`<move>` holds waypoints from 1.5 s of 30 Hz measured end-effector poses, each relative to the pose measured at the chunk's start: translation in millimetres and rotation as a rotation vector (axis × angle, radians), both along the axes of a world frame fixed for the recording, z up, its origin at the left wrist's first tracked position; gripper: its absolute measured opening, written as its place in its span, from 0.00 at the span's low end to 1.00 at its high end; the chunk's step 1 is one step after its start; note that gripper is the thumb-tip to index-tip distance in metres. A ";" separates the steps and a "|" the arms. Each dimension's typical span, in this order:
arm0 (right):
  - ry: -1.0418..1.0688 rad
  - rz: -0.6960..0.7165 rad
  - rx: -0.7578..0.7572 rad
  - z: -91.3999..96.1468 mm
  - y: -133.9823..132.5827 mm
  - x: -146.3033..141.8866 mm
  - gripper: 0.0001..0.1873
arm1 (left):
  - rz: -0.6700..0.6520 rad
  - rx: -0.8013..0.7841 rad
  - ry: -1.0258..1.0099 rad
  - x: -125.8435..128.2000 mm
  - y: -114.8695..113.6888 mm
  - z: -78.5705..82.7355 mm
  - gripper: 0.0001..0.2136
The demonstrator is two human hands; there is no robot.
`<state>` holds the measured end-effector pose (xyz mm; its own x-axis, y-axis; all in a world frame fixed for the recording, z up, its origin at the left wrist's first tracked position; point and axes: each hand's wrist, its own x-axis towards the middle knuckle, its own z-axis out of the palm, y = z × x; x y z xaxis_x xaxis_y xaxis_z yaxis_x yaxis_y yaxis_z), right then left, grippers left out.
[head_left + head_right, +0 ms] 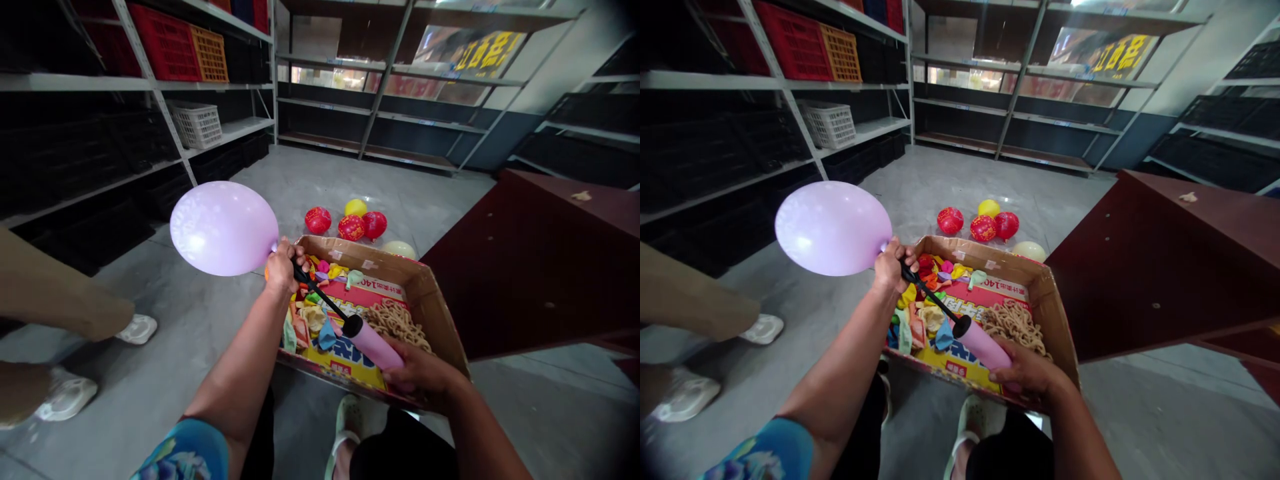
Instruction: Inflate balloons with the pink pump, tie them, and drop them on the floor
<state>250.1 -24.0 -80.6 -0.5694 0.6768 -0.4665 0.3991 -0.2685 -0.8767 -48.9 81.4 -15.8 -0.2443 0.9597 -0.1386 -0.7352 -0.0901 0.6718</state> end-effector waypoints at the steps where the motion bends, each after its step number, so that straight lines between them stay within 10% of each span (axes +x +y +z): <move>1: 0.025 0.007 -0.005 1.7 0.2 -3.4 0.37 | -0.001 -0.002 0.008 1.8 -0.6 -0.6 0.19; 12: 0.118 -0.029 0.145 0.7 8.3 -58.0 0.35 | -0.123 -0.062 0.070 42.7 -17.2 -3.7 0.20; 25: 0.100 0.015 -0.014 -9.1 5.8 -13.8 0.39 | -0.041 -0.005 0.014 8.3 -2.6 -3.0 0.20; 38: 0.015 -0.001 0.174 0.7 16.8 -60.0 0.34 | -0.080 -0.015 0.112 47.5 -18.9 -5.0 0.21; 45: 0.094 -0.190 0.702 9.4 24.7 -89.8 0.30 | -0.150 0.021 0.224 66.2 -29.1 -14.5 0.21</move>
